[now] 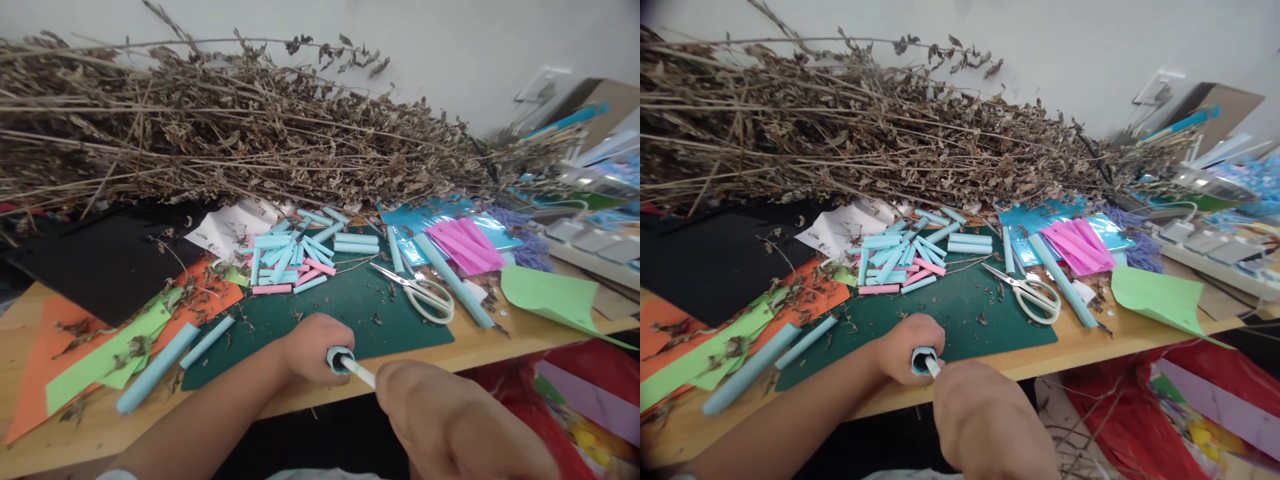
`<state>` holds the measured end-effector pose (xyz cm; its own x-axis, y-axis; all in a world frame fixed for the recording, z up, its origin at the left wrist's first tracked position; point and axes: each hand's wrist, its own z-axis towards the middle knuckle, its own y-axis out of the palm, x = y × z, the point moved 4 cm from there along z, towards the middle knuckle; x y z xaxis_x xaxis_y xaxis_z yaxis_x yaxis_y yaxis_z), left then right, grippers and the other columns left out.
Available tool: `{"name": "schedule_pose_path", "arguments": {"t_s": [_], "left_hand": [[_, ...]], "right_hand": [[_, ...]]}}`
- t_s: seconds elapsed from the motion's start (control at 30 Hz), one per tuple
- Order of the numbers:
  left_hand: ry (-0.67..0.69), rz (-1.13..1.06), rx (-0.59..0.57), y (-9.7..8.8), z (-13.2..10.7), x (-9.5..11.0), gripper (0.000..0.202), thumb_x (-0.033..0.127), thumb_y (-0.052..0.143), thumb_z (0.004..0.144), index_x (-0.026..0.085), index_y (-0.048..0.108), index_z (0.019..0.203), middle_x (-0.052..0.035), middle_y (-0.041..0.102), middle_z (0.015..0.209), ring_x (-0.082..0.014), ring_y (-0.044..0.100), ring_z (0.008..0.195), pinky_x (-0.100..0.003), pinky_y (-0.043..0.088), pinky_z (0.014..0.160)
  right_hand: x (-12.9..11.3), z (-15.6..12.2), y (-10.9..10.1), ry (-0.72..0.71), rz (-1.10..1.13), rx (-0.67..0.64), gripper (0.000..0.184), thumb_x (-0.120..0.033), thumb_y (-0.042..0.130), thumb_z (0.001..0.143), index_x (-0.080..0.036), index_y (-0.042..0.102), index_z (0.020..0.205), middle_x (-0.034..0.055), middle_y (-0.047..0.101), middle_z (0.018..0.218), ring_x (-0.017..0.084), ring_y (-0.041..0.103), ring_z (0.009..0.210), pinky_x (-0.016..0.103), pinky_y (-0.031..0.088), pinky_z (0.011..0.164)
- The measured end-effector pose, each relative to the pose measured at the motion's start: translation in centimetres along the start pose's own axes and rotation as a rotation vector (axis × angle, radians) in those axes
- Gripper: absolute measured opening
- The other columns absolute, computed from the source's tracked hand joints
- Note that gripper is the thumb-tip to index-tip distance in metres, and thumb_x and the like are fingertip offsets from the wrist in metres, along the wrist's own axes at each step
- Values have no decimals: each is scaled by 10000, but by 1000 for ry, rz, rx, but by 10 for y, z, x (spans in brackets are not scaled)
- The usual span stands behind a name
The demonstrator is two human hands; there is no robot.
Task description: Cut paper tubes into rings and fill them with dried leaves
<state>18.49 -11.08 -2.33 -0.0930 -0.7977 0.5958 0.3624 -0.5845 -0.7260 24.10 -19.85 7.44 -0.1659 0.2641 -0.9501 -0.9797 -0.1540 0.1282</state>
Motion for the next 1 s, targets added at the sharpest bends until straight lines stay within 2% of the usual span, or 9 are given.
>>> {"name": "schedule_pose_path", "arguments": {"t_s": [0.07,0.13,0.23,0.33,0.43,0.53,0.67,0.83,1.0], "left_hand": [[-7,-12,-1,1,0,0,165,258,553,544,196,405,582,25,500,522,-105,460,503,-220,358,513],[-30,-37,5,0,0,-2,165,249,560,530,192,415,586,26,494,520,-103,450,504,-215,357,516],[-46,-99,31,-1,0,-4,159,241,551,527,188,409,575,35,449,498,-92,410,484,-208,332,489],[-50,-180,68,-4,0,-5,140,242,529,535,181,407,568,36,428,495,-86,382,476,-209,316,480],[-74,-182,59,-3,-1,-6,139,265,533,551,173,430,567,22,461,519,-94,417,506,-210,336,510],[-119,-158,31,-1,-1,-8,107,222,546,535,169,468,588,15,505,557,-104,460,549,-208,357,544],[-167,-218,56,-1,-1,-9,112,164,556,495,166,466,563,33,490,524,-80,425,500,-192,358,512],[-166,-259,72,-3,0,-8,115,158,557,495,163,458,554,44,463,502,-68,406,486,-179,350,496],[-169,-257,37,-4,2,-7,122,205,568,506,160,460,538,34,473,515,-81,434,511,-184,348,505]], "right_hand": [[9,-1,-3,-164,27,191,431,-491,371,768,-197,223,490,-47,253,453,104,295,427,270,302,418],[16,-3,-5,-272,71,307,363,-457,368,783,-200,301,536,-37,284,473,114,321,462,279,305,449],[20,-3,-4,-291,45,264,297,-445,370,793,-208,384,615,-33,309,517,115,333,483,273,301,466],[18,-2,-4,-287,-122,203,222,-436,416,779,-220,451,740,-7,390,600,147,409,563,306,342,522],[17,0,-2,-263,-341,118,116,-297,435,792,-232,459,885,36,476,732,183,469,689,328,379,581],[19,1,-6,-258,-488,108,172,-243,414,802,-240,447,970,59,493,842,195,473,769,339,384,635],[24,-1,-18,-220,-523,201,193,-338,379,823,-235,447,971,46,483,801,184,470,716,321,370,606],[27,-1,-19,-203,-587,165,194,-342,423,803,-236,425,966,35,492,769,182,470,684,319,365,594],[22,4,-12,-137,-930,101,101,-259,392,804,-208,453,868,44,534,728,183,464,635,304,348,541]]}}
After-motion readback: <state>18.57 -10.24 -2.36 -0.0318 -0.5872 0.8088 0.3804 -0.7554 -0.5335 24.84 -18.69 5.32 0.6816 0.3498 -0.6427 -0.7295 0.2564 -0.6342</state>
